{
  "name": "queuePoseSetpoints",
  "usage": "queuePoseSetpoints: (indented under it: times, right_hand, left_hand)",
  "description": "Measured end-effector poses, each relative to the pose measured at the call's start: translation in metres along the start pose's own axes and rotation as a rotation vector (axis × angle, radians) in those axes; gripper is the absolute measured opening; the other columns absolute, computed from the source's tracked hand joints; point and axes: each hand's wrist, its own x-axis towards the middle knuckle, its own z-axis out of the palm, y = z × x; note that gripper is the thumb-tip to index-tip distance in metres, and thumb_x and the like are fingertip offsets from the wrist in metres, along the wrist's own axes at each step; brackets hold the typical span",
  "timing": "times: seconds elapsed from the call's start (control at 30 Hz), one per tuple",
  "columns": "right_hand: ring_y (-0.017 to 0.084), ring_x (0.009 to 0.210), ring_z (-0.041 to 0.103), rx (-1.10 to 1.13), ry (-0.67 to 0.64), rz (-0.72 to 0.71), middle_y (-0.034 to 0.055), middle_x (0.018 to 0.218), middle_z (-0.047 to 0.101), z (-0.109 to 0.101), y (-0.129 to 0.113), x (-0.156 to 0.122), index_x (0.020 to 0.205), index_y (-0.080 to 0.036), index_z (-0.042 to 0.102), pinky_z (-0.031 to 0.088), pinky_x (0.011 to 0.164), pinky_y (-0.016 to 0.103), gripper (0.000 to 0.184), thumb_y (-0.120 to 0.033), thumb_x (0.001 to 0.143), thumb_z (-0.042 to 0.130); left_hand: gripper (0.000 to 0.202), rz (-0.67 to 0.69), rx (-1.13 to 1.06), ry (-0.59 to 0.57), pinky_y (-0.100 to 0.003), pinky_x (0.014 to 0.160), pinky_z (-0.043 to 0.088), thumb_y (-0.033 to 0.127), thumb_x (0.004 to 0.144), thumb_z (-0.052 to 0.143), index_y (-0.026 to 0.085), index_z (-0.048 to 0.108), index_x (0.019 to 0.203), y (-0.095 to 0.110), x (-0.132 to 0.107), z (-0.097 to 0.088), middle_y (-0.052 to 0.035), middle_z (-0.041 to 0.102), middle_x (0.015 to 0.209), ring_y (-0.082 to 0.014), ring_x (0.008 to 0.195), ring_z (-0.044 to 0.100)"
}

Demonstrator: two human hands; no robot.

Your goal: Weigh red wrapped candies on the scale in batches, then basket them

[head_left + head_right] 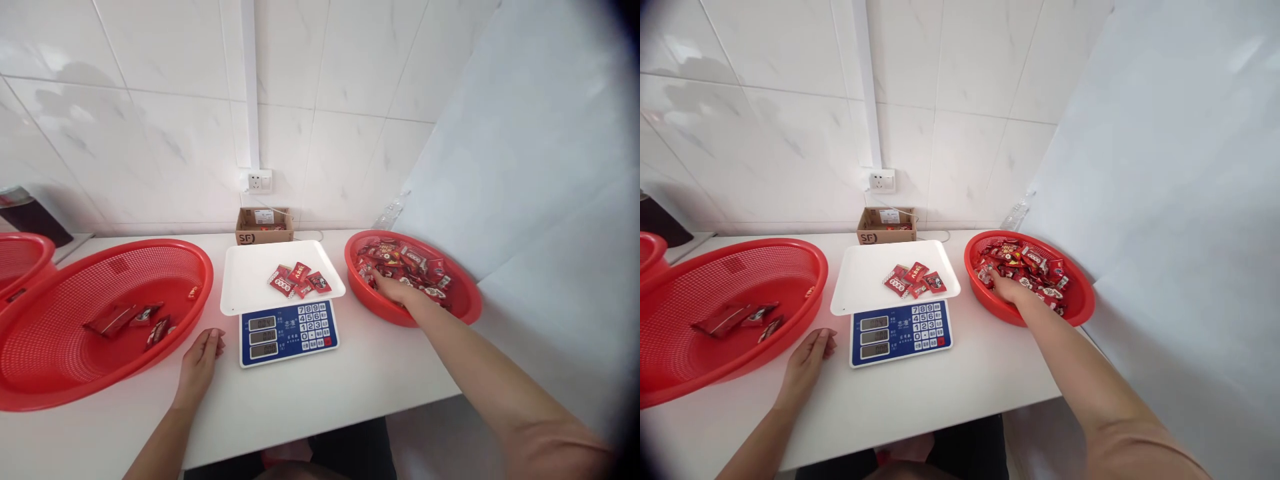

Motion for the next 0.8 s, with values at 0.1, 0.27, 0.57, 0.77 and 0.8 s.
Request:
queuePoseSetpoints:
  times: [0.1, 0.27, 0.57, 0.77, 0.8]
  right_hand:
    - [0.03, 0.089, 0.061, 0.044, -0.082, 0.084, 0.0168, 0.104, 0.064, -0.002, -0.008, -0.004, 0.121, -0.019, 0.054, 0.044, 0.076, 0.044, 0.056, -0.055, 0.085, 0.031]
    - [0.015, 0.07, 0.06, 0.201, -0.136, -0.095, 0.0065, 0.102, 0.065, -0.012, -0.015, -0.011, 0.119, -0.022, 0.052, 0.045, 0.063, 0.026, 0.047, -0.019, 0.072, 0.056]
    - [0.009, 0.054, 0.052, 0.856, 0.043, -0.037, -0.0025, 0.072, 0.057, -0.02, -0.008, -0.003, 0.113, -0.02, 0.049, 0.042, 0.05, 0.02, 0.054, -0.004, 0.061, 0.045]
    - [0.009, 0.043, 0.045, 0.972, 0.152, 0.029, -0.0045, 0.055, 0.05, -0.023, -0.006, 0.002, 0.1, -0.017, 0.055, 0.037, 0.042, 0.019, 0.048, -0.004, 0.056, 0.041]
    - [0.009, 0.042, 0.045, 1.004, 0.181, 0.042, -0.0039, 0.055, 0.05, -0.024, -0.006, 0.003, 0.1, -0.017, 0.055, 0.037, 0.042, 0.02, 0.047, -0.004, 0.057, 0.041]
  left_hand:
    - [0.043, -0.025, 0.005, 0.006, -0.028, 0.065, 0.047, 0.061, 0.072, 0.046, 0.02, 0.058, 0.081, 0.005, -0.002, 0.0, -0.0003, 0.057, 0.069, -0.0151, 0.066, 0.054]
    - [0.048, -0.026, 0.009, 0.024, -0.03, 0.064, 0.049, 0.065, 0.067, 0.048, 0.02, 0.058, 0.08, 0.007, -0.001, -0.001, -0.0009, 0.058, 0.068, -0.0166, 0.065, 0.055]
    - [0.048, -0.042, 0.028, 0.015, -0.03, 0.066, 0.05, 0.065, 0.067, 0.048, 0.021, 0.059, 0.082, 0.002, 0.001, -0.001, -0.0014, 0.06, 0.07, -0.0174, 0.067, 0.057]
    - [0.048, -0.058, 0.038, 0.03, -0.031, 0.068, 0.05, 0.065, 0.066, 0.048, 0.021, 0.059, 0.078, 0.008, -0.001, 0.0, -0.0014, 0.06, 0.069, -0.0176, 0.066, 0.057]
    - [0.047, -0.056, 0.037, 0.031, -0.031, 0.067, 0.05, 0.065, 0.065, 0.048, 0.021, 0.059, 0.078, 0.009, -0.001, 0.0, -0.0014, 0.06, 0.069, -0.0176, 0.066, 0.057]
